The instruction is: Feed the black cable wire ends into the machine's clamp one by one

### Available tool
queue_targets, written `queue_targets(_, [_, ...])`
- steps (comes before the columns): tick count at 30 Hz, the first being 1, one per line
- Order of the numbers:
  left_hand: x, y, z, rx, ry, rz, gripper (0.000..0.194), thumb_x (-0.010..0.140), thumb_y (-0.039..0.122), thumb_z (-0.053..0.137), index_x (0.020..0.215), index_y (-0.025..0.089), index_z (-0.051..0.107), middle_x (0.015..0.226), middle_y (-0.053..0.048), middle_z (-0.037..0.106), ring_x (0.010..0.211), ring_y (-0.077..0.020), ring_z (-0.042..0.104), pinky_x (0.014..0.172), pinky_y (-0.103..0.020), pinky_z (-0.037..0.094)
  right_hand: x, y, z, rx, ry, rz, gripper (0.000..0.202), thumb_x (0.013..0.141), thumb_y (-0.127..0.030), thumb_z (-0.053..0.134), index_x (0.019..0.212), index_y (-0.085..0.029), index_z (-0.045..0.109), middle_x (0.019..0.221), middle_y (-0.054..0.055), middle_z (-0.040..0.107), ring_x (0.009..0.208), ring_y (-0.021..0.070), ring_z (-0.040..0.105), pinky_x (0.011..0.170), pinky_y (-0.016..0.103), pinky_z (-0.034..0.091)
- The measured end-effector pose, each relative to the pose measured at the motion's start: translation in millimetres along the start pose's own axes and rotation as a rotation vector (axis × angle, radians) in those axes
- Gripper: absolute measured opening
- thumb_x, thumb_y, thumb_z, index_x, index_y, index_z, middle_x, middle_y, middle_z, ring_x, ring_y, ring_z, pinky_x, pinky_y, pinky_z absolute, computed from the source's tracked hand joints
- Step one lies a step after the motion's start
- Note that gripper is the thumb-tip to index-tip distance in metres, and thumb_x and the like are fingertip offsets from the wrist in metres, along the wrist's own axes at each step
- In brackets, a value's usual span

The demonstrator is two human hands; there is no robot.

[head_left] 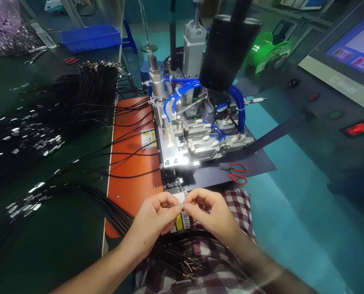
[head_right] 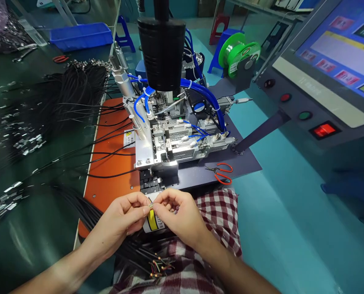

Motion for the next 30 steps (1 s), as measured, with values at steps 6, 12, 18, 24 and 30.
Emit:
queue_targets(6, [0.9,-0.5,0.4,0.009,0.001,0.024,0.014,0.08,0.026,0.059,0.074,0.016,0.05,0.048,0.01,0.032,0.042,-0.0041,0.023,0.04,-0.018,0.015,2.3,8.8,3.2,0.138,-0.018,0.074,0.008,0.071,-0.02,0.064,0.069,-0.014,0.06,0.056,-0.004,0.052,0.047,0.0069,0.045,0.044,0.019,0.035])
queue_targets(12, [0.8,-2.2,-0.3,0.028,-0.008,0.038,0.013,0.082,0.025,0.057,0.075,0.017,0.049,0.046,0.01,0.03,0.042,-0.0045,0.023,0.041,-0.018,0.015,2.8,14.9,4.4,0.222,-0.035,0.113,0.01,0.071,-0.022,0.065,0.069,-0.014,0.06,0.054,-0.005,0.052,0.045,0.0061,0.045,0.044,0.019,0.035])
queue_targets(18, [-0.3,-3.5,-0.2,0.025,-0.015,0.042,0.015,0.082,0.027,0.058,0.076,0.017,0.049,0.046,0.011,0.03,0.042,-0.005,0.022,0.041,-0.019,0.014,2.6,12.9,5.1,0.188,-0.021,0.101,0.008,0.071,-0.022,0.064,0.069,-0.015,0.059,0.053,-0.005,0.051,0.045,0.0068,0.045,0.045,0.019,0.035])
queue_targets(24, [-0.5,-2.0,0.0,0.026,0.012,0.051,0.017,0.081,0.03,0.059,0.075,0.017,0.05,0.046,0.01,0.03,0.042,-0.0051,0.022,0.041,-0.019,0.014,1.7,10.5,5.7,0.166,0.013,0.092,0.008,0.07,-0.021,0.063,0.068,-0.015,0.058,0.051,-0.006,0.05,0.044,0.0065,0.043,0.044,0.02,0.034])
queue_targets(30, [0.6,0.4,-1.7,0.034,0.043,0.059,0.018,0.079,0.031,0.06,0.075,0.016,0.052,0.046,0.009,0.034,0.042,-0.0051,0.026,0.041,-0.019,0.016,-0.7,11.7,5.5,0.188,0.043,0.111,0.01,0.069,-0.023,0.064,0.066,-0.015,0.057,0.05,-0.006,0.048,0.043,0.0067,0.043,0.042,0.02,0.034])
Point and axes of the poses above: each hand's wrist, its own x-axis towards the middle knuckle, its own z-axis out of the palm, y = z × x, the point moved 8 cm from there along x, towards the middle knuckle
